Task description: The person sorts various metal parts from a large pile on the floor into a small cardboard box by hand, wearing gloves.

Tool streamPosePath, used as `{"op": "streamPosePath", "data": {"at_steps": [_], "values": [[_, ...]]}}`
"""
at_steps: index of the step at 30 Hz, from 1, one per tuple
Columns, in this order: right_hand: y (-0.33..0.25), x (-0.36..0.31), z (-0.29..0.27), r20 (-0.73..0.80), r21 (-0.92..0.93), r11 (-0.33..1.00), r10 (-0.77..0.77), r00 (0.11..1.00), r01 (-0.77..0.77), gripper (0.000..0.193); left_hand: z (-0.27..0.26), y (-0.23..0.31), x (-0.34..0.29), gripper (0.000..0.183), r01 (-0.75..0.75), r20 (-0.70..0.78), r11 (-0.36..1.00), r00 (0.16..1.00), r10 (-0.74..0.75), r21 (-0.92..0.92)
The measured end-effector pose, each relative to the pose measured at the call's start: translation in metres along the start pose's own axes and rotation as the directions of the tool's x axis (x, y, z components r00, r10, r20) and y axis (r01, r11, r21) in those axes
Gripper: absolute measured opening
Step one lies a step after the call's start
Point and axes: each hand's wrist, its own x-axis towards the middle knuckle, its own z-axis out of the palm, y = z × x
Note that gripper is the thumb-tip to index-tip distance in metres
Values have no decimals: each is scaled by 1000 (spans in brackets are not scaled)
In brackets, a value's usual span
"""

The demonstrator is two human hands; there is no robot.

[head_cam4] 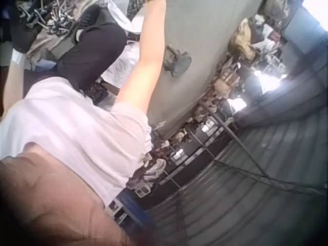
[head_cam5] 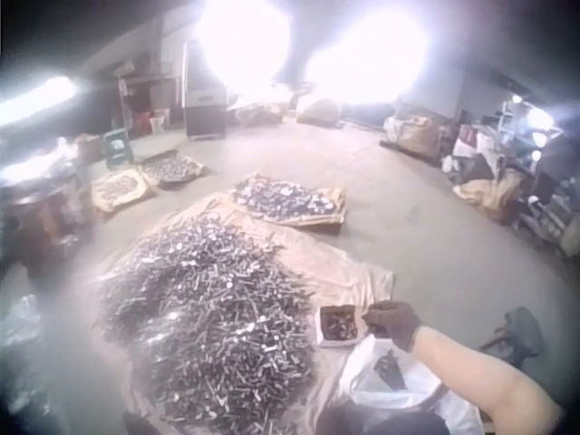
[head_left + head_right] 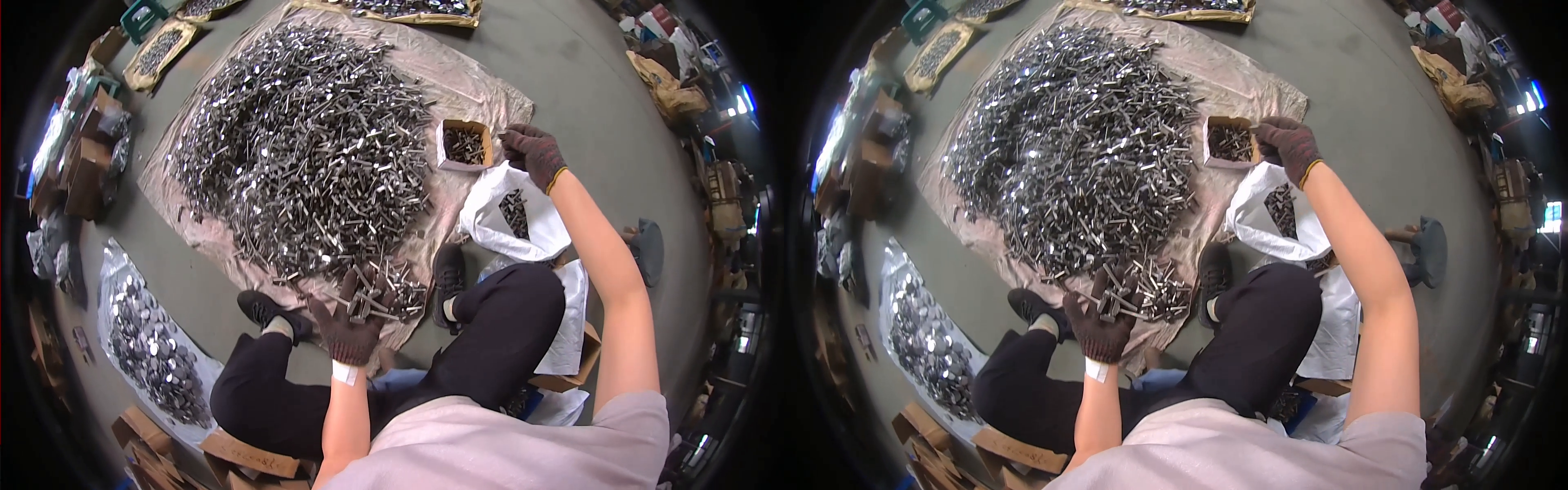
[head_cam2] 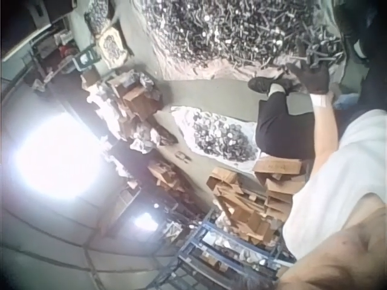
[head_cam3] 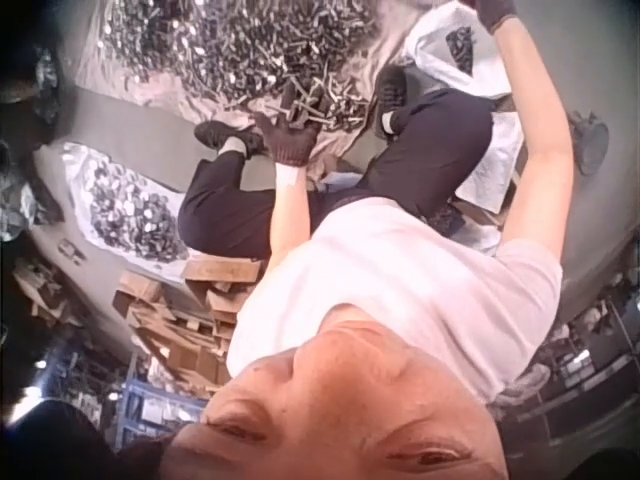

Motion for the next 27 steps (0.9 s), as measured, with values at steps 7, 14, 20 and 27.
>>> {"op": "streamPosePath", "data": {"at_steps": [7, 14, 20, 27], "values": [[45, 150, -60, -346, -166, 978, 65, 936, -129, 19, -8, 12, 25, 82, -80, -284, 988, 952, 114, 129], [108, 281, -131, -462, -308, 938, -3, 887, -157, 22, -12, 2, 82, 77, -33, -276, 976, 956, 94, 216], [141, 289, -130, -516, -602, 730, -48, 855, -322, 37, 2, -5, 120, 81, 63, -248, 970, 969, -3, 234], [84, 134, -75, -252, -532, 833, -329, 910, 153, 36, 19, -13, 137, 81, 36, -110, 946, 994, 0, 322]]}}
